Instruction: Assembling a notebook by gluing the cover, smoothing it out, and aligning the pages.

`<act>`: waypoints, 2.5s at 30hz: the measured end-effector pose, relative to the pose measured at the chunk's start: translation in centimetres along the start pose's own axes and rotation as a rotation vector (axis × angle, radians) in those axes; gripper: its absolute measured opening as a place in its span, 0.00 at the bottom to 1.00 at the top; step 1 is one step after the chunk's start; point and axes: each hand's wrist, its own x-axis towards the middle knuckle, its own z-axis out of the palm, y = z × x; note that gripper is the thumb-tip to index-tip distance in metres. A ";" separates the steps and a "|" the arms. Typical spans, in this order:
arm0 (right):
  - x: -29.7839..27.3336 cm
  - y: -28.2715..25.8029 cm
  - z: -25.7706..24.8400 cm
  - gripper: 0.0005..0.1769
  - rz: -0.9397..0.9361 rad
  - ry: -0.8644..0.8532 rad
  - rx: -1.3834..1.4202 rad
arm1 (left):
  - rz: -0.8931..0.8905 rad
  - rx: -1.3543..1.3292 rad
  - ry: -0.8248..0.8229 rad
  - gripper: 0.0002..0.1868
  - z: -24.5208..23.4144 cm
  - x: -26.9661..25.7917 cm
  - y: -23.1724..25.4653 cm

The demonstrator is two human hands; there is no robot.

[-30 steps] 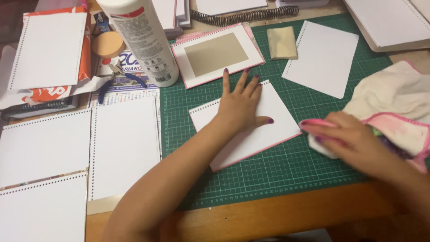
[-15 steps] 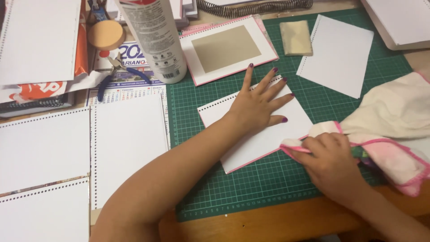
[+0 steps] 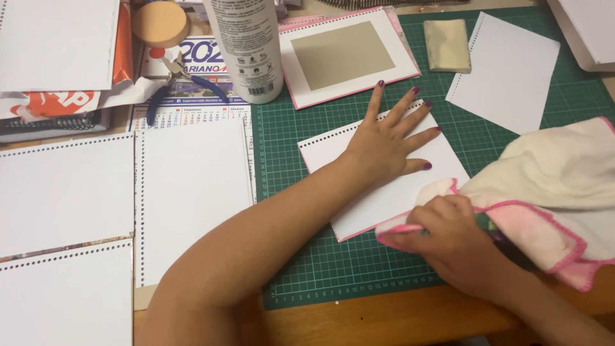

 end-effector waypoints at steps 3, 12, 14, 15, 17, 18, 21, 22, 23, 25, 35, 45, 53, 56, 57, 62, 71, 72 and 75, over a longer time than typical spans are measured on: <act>-0.6 0.7 -0.4 0.26 -0.105 0.080 0.146 | 0.020 -0.027 -0.022 0.40 -0.3 -0.1 -0.3; 0.2 0.1 0.6 0.32 0.099 0.091 -0.141 | 0.013 -0.056 0.012 0.38 -0.1 -0.4 -0.1; 0.2 0.3 1.1 0.31 0.007 0.083 -0.168 | 0.010 -0.049 -0.013 0.38 -0.3 -0.4 0.0; 0.5 -0.1 1.2 0.31 0.005 0.083 -0.169 | 0.008 -0.049 -0.012 0.38 -0.1 -0.3 -0.1; 0.8 -1.0 1.4 0.34 -0.026 0.033 -0.098 | 0.006 -0.047 0.021 0.39 0.4 -0.1 0.0; 1.4 -1.6 1.1 0.34 -0.028 0.031 -0.097 | 0.004 -0.050 0.020 0.39 0.4 -0.1 0.0; 2.8 -3.0 0.4 0.32 -0.098 0.078 0.001 | -0.008 -0.051 0.024 0.38 0.4 -0.2 0.1; 3.0 -3.2 0.3 0.31 -0.090 0.057 0.040 | -0.009 -0.040 0.034 0.38 0.5 -0.1 0.1; 3.3 -3.3 0.2 0.31 -0.082 0.036 0.080 | -0.009 -0.030 0.044 0.39 0.6 -0.1 0.2; 3.6 -3.7 0.3 0.32 -0.089 0.032 0.096 | -0.008 -0.041 0.038 0.39 0.6 0.0 0.1; 3.6 -3.3 0.9 0.34 -0.293 0.029 0.172 | 0.016 -0.064 -0.039 0.39 -0.4 -0.3 -0.2; -6.6 2.6 -4.2 0.21 0.573 0.343 0.506 | 0.065 -0.215 -0.165 0.34 -3.3 -1.7 -1.0; -6.6 4.8 -4.5 0.15 0.378 0.333 0.087 | 0.053 -0.482 0.654 0.11 -1.0 -2.3 -3.6; -6.4 5.0 -3.3 0.15 0.340 0.284 0.012 | -0.031 -0.327 0.799 0.11 -0.5 -4.7 -6.1; -6.1 5.0 -3.1 0.15 0.340 0.287 0.017 | -0.031 -0.323 0.795 0.11 -0.4 -5.9 -6.8; -3.3 2.3 -4.0 0.15 0.140 0.259 0.018 | -0.187 -0.391 0.690 0.24 0.4 -10.8 -8.1; 5.1 -3.5 -4.9 0.25 -0.043 -0.178 0.270 | -0.084 -0.436 0.275 0.25 2.5 -12.3 -8.8; 6.5 -3.6 -5.3 0.25 -0.046 -0.178 0.265 | -0.086 -0.434 0.279 0.25 2.7 -12.2 -8.8; 10.2 -3.9 -6.1 0.29 0.182 -0.404 0.388 | -0.099 -0.341 0.294 0.24 3.3 -12.1 -8.6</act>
